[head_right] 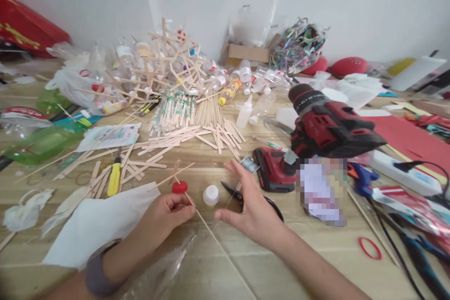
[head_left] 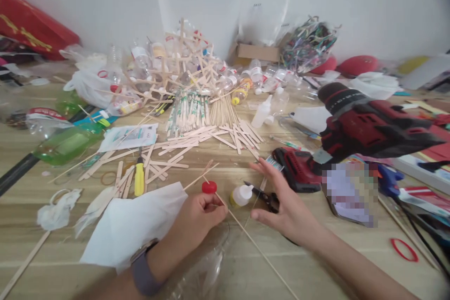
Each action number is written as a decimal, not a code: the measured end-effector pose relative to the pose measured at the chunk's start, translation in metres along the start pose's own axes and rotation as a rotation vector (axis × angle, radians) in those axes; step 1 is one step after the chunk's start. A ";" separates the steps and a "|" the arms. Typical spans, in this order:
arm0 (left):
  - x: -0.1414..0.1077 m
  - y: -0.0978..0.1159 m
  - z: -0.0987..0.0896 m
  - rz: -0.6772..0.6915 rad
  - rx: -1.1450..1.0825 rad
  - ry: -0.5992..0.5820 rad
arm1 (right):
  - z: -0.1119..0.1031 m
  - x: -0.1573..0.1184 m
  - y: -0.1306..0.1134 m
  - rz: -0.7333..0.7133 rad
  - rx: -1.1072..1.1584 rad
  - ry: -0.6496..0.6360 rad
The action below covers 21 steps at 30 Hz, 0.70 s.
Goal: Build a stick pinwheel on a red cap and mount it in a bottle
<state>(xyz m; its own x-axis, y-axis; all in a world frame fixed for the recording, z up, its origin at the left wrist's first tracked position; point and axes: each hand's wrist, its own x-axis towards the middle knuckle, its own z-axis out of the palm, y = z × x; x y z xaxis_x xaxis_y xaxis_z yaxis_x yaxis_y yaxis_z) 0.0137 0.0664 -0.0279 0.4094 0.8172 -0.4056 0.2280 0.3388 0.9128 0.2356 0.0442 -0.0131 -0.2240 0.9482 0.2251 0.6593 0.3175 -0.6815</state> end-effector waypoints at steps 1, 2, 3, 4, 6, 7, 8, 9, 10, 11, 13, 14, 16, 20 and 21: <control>0.000 0.001 0.000 0.001 -0.009 -0.007 | 0.002 0.003 0.002 0.010 -0.014 -0.055; -0.001 0.001 0.000 0.004 -0.016 -0.012 | 0.005 0.006 0.003 0.020 -0.030 -0.102; -0.001 0.002 0.000 0.006 -0.019 -0.014 | 0.008 0.008 0.003 0.026 -0.048 -0.134; -0.001 0.003 0.000 0.004 -0.017 -0.015 | 0.010 0.011 0.002 0.027 -0.061 -0.146; -0.001 0.003 0.000 0.004 -0.010 -0.008 | 0.015 0.015 0.000 0.022 -0.064 -0.140; -0.001 0.003 0.000 0.006 -0.009 -0.006 | 0.017 0.016 -0.002 0.018 -0.059 -0.136; 0.000 0.003 0.000 0.009 -0.011 -0.004 | 0.020 0.017 -0.003 0.012 -0.054 -0.133; 0.000 0.002 0.001 0.008 -0.015 -0.005 | 0.022 0.018 -0.004 0.007 -0.049 -0.129; 0.000 0.001 0.000 0.006 -0.018 -0.008 | 0.024 0.018 -0.004 0.002 -0.045 -0.122; 0.000 0.001 0.000 0.004 -0.019 -0.012 | 0.026 0.018 -0.004 -0.007 -0.041 -0.116; 0.001 -0.001 0.000 0.004 -0.019 -0.021 | 0.029 0.018 -0.004 -0.033 -0.029 -0.111; 0.001 -0.002 -0.001 0.004 -0.018 -0.020 | 0.028 0.018 -0.005 -0.047 -0.022 -0.106; 0.001 -0.003 -0.001 0.001 -0.010 -0.006 | 0.025 0.017 -0.009 -0.075 -0.012 -0.088; 0.002 -0.002 0.000 -0.019 0.023 0.029 | 0.012 0.010 -0.019 -0.096 0.090 -0.022; 0.002 -0.001 0.000 -0.022 0.022 0.028 | 0.009 0.008 -0.021 -0.075 0.161 0.008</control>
<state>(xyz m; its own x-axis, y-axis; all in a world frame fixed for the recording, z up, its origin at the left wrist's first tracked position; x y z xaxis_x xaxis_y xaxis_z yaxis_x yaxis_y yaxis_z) 0.0142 0.0674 -0.0297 0.3794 0.8225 -0.4237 0.2561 0.3467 0.9023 0.2136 0.0455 -0.0033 -0.2619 0.9220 0.2851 0.5175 0.3835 -0.7650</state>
